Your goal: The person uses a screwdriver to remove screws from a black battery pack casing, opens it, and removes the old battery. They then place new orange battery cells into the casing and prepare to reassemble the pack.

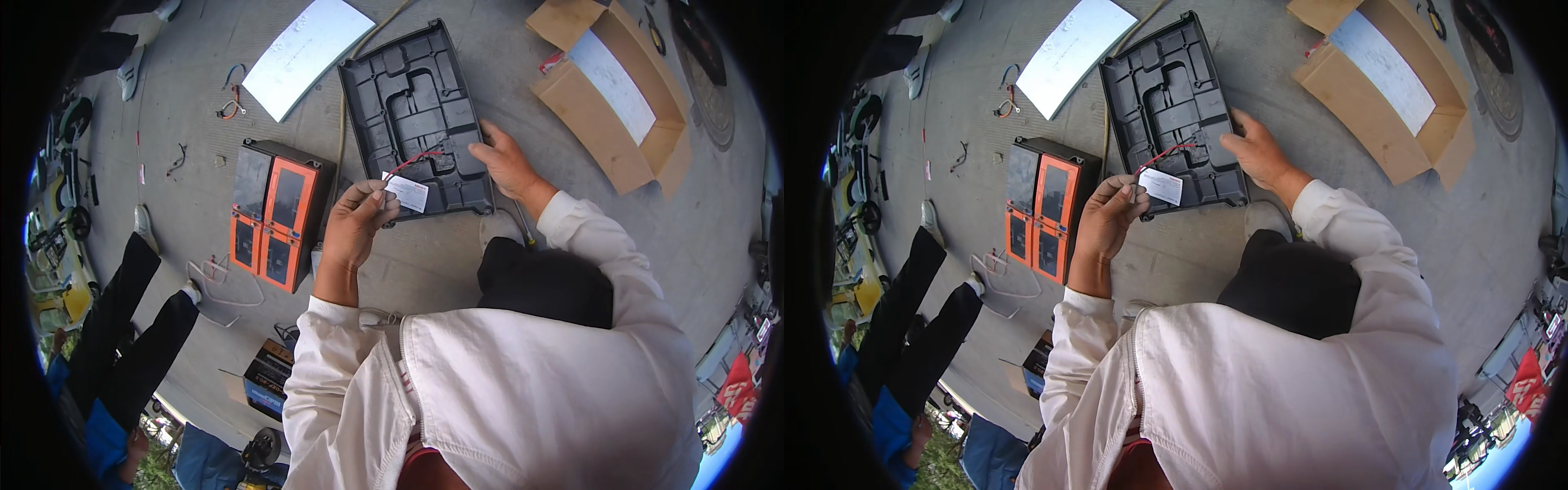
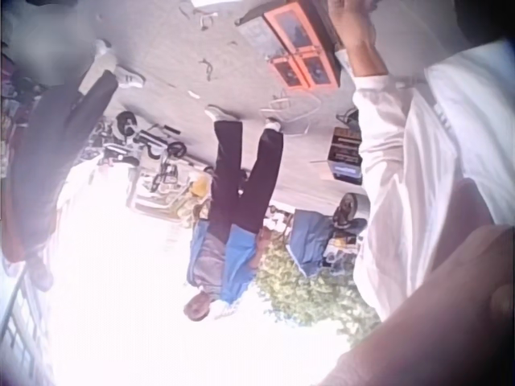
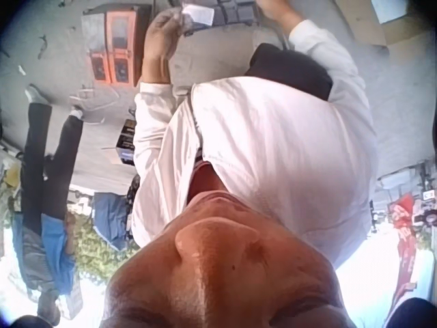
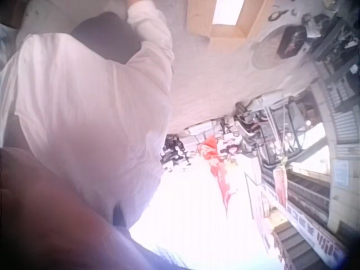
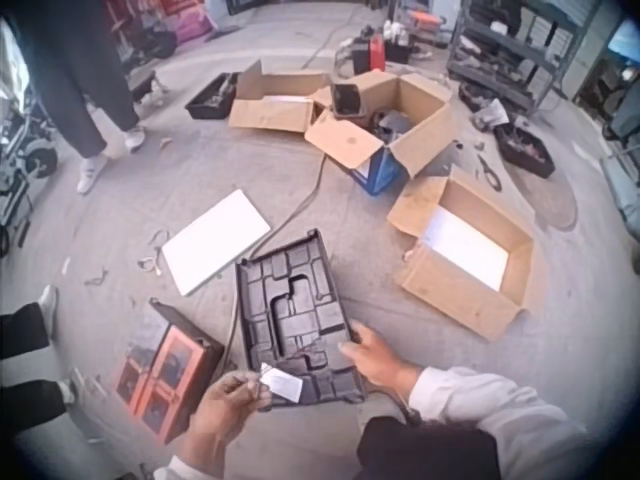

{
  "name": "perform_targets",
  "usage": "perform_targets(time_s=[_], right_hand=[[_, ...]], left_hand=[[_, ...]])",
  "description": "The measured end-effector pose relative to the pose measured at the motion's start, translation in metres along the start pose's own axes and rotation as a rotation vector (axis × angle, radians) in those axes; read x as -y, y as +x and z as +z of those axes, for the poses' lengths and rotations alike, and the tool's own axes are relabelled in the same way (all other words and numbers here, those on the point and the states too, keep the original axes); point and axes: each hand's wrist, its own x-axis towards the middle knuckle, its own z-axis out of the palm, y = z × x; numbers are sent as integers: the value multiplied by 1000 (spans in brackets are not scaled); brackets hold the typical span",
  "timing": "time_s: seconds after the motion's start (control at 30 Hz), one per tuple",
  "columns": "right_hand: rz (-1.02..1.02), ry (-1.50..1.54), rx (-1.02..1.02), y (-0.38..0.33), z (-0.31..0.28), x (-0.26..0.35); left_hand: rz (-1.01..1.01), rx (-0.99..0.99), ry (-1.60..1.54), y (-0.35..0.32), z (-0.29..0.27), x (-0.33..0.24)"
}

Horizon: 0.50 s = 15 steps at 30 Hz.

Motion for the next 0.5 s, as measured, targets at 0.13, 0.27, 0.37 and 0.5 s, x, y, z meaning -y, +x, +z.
perform_targets(time_s=[0.13,0.27,0.37,0.5], right_hand=[[7,15,44,0,-5,6],[126,-28,42,-7,-2,14],[115,34,74,-2,-4,4],[158,54,96,-1,-5,3]], left_hand=[[136,-36,809,0,-5,-2],[617,-71,1884,1,5,-21],[1155,212,2064,-2,2,-33],[1224,524,2150,0,-7,-45]])
